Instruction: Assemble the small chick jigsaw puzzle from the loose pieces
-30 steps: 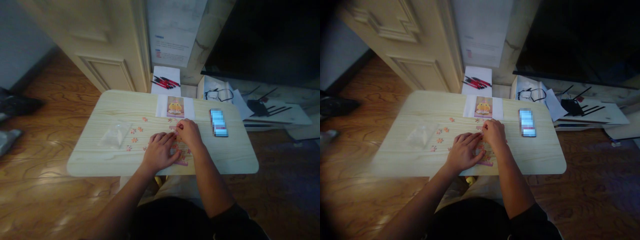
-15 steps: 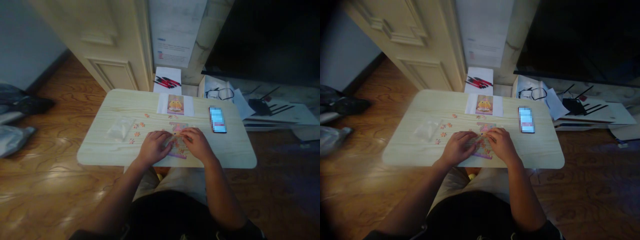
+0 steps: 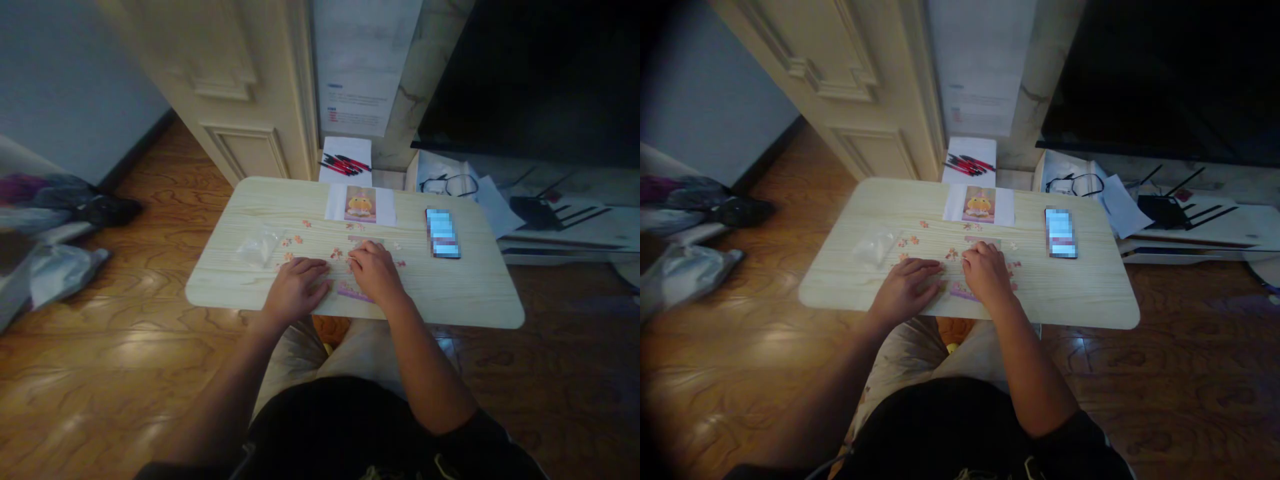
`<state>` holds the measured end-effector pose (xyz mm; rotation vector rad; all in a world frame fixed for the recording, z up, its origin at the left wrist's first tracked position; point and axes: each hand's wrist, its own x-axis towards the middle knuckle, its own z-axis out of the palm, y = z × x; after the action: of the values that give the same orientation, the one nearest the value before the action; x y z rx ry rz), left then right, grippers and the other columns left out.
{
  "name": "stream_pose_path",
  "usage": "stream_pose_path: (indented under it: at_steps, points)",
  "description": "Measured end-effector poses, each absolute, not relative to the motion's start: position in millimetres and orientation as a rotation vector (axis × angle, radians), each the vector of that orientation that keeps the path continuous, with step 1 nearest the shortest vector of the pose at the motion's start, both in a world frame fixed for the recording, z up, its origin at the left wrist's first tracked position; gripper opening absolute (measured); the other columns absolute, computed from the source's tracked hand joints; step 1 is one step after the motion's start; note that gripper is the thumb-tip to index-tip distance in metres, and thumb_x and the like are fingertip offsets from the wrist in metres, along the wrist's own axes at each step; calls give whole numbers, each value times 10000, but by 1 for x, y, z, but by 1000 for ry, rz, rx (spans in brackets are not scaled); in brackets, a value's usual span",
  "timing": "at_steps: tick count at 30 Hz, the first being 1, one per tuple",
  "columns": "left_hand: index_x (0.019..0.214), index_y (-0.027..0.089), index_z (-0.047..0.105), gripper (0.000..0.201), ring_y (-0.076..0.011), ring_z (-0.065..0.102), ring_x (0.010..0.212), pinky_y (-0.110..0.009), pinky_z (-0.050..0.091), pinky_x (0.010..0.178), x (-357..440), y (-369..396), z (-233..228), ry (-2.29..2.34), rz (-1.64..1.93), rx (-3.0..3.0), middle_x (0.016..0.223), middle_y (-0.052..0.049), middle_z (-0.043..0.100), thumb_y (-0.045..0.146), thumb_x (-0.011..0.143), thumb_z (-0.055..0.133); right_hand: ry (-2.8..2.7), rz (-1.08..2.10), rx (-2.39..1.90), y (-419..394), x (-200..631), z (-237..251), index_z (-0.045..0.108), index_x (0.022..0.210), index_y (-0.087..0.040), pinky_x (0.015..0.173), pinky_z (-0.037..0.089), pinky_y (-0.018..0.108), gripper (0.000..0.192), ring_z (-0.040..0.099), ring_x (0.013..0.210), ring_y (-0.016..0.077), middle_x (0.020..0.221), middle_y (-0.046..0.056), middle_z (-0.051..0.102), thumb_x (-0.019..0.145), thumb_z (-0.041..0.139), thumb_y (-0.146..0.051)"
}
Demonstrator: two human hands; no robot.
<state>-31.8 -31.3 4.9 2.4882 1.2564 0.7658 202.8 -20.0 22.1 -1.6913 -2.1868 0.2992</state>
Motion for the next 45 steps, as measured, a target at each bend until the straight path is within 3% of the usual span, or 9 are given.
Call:
stream_pose_path:
  at_steps: [8,12,18,26,33,41,45]
  points:
    - [1268,253,727,359,-312,613,1221,-521,494,1045,-30,-41,4,1351,629,2568,1354,-70,708,424,963,645,-2148,349,-1781,-7,181,16,726,981,-211,982,461,396,100,589,1100,268,1081,113,689,945,645,-164]
    - [1259,256,727,352,-323,614,1208,-527,488,1032,-29,-41,9,1385,625,2581,1343,-74,712,432,968,636,-2042,453,-1661,-10,191,16,701,938,-210,916,497,365,126,638,974,230,973,71,718,931,614,-120]
    - [1273,246,710,344,-298,617,1209,-500,488,1059,-12,-41,9,1271,661,2566,1336,-78,707,398,975,629,-1540,681,-1660,-25,255,20,743,1027,-222,799,585,352,157,708,843,209,961,45,779,924,631,-260]
    - [1315,251,691,371,-284,637,1209,-488,502,1015,30,-42,0,939,652,2639,1344,-89,700,412,990,610,-1429,824,-1719,-45,290,11,746,1096,-217,638,596,297,246,735,757,191,944,57,785,892,612,-188]
    - [1272,245,710,346,-290,649,1186,-484,501,1000,30,-40,1,981,622,2663,1317,-95,711,413,984,616,-1653,708,-1670,-50,280,9,776,1065,-234,875,595,355,219,747,907,198,1004,53,796,916,631,-167]
    - [1251,244,712,327,-305,625,1201,-514,482,1021,14,-36,-1,1079,650,2650,1339,-93,693,378,966,626,-1747,777,-1644,-45,263,13,769,1095,-245,870,584,341,238,757,906,198,1001,39,805,926,641,-137]
    - [1100,243,756,216,-274,642,1105,-470,509,965,7,-40,-2,985,674,2651,1216,-83,727,341,960,624,-1835,745,-1637,-44,253,13,774,1067,-268,894,570,346,223,754,957,207,1052,25,809,935,652,-136]
